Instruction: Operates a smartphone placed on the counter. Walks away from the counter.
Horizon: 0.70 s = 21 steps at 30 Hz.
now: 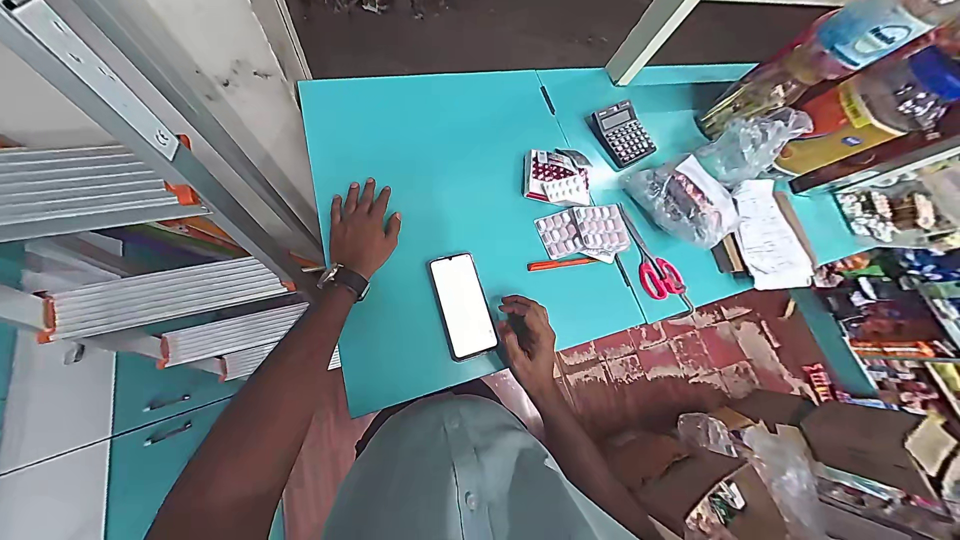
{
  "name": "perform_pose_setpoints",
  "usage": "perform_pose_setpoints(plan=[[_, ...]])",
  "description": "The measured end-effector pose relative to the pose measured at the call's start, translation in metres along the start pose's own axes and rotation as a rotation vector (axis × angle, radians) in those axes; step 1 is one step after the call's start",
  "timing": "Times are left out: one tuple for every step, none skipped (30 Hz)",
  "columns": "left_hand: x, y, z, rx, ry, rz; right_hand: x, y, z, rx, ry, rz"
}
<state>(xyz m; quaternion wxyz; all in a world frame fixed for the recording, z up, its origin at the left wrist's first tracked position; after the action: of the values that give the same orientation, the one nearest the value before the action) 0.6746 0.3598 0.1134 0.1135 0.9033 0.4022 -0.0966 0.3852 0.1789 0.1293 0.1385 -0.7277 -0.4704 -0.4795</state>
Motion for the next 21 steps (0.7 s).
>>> perform_pose_setpoints(plan=[[0.000, 0.000, 0.000, -0.003, -0.001, 0.001, 0.000, 0.001, 0.000, 0.011, -0.012, 0.010], [0.000, 0.000, 0.000, -0.003, -0.001, 0.000, 0.000, 0.002, 0.000, 0.029, -0.027, 0.020], [0.000, -0.001, 0.000, -0.004, -0.002, -0.001, 0.000, 0.004, 0.001, 0.054, -0.045, 0.030], [0.001, -0.001, -0.001, -0.002, -0.003, -0.004, 0.002, 0.007, 0.003, 0.087, -0.063, 0.044], [0.001, -0.001, -0.001, 0.000, -0.004, -0.006, 0.003, 0.011, 0.004, 0.123, -0.071, 0.057], [0.001, -0.001, -0.001, 0.004, -0.007, -0.006, 0.005, 0.015, 0.006, 0.143, -0.060, 0.063], [0.000, -0.001, -0.001, 0.007, -0.009, -0.005, 0.005, 0.018, 0.006, 0.138, -0.026, 0.054], [0.000, 0.000, -0.001, 0.007, -0.008, -0.003, 0.004, 0.022, 0.006, 0.112, 0.030, 0.034], [0.000, 0.000, -0.001, 0.008, -0.008, -0.003, 0.004, 0.024, 0.006, 0.097, 0.090, 0.025], [0.000, -0.001, -0.002, 0.006, -0.008, -0.004, 0.003, 0.023, 0.005, 0.109, 0.135, 0.032], [0.000, -0.001, -0.002, 0.000, -0.010, -0.004, 0.002, 0.022, 0.005, 0.144, 0.154, 0.052], [0.001, -0.001, -0.002, -0.007, -0.011, -0.005, 0.000, 0.020, 0.004, 0.191, 0.147, 0.077], [0.001, -0.001, -0.002, -0.010, -0.010, -0.007, -0.002, 0.018, 0.003, 0.234, 0.131, 0.092], [0.001, -0.001, -0.001, -0.007, -0.008, -0.005, -0.004, 0.017, 0.003, 0.267, 0.120, 0.098], [0.001, 0.000, 0.000, -0.004, -0.008, -0.003, -0.005, 0.016, 0.003, 0.289, 0.116, 0.103], [0.000, 0.000, 0.000, 0.000, -0.008, -0.002, -0.005, 0.016, 0.003, 0.306, 0.106, 0.106], [0.000, 0.001, 0.000, 0.002, -0.007, -0.001, -0.005, 0.017, 0.004, 0.320, 0.089, 0.106], [0.000, 0.001, -0.001, 0.004, -0.006, -0.001, -0.004, 0.018, 0.005, 0.330, 0.062, 0.104], [0.001, 0.000, -0.001, 0.005, -0.005, -0.002, -0.002, 0.018, 0.006, 0.340, 0.035, 0.098], [0.003, -0.002, -0.001, -0.001, -0.007, 0.000, -0.001, 0.017, 0.007, 0.347, 0.016, 0.089], [0.003, -0.003, -0.001, -0.026, -0.017, 0.017, 0.001, 0.017, 0.006, 0.345, 0.011, 0.074]])
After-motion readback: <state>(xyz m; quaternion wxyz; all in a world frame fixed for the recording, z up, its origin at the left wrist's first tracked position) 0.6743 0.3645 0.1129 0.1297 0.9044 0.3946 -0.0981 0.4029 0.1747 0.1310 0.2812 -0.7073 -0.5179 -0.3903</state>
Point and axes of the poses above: each hand's wrist, its own y-axis towards the middle knuckle, its own z-axis out of the palm, x = y × z, the point moved 5 cm from there along y, towards the middle knuckle, and after that the axes turned 12 degrees about z, right-handed, at the moved point
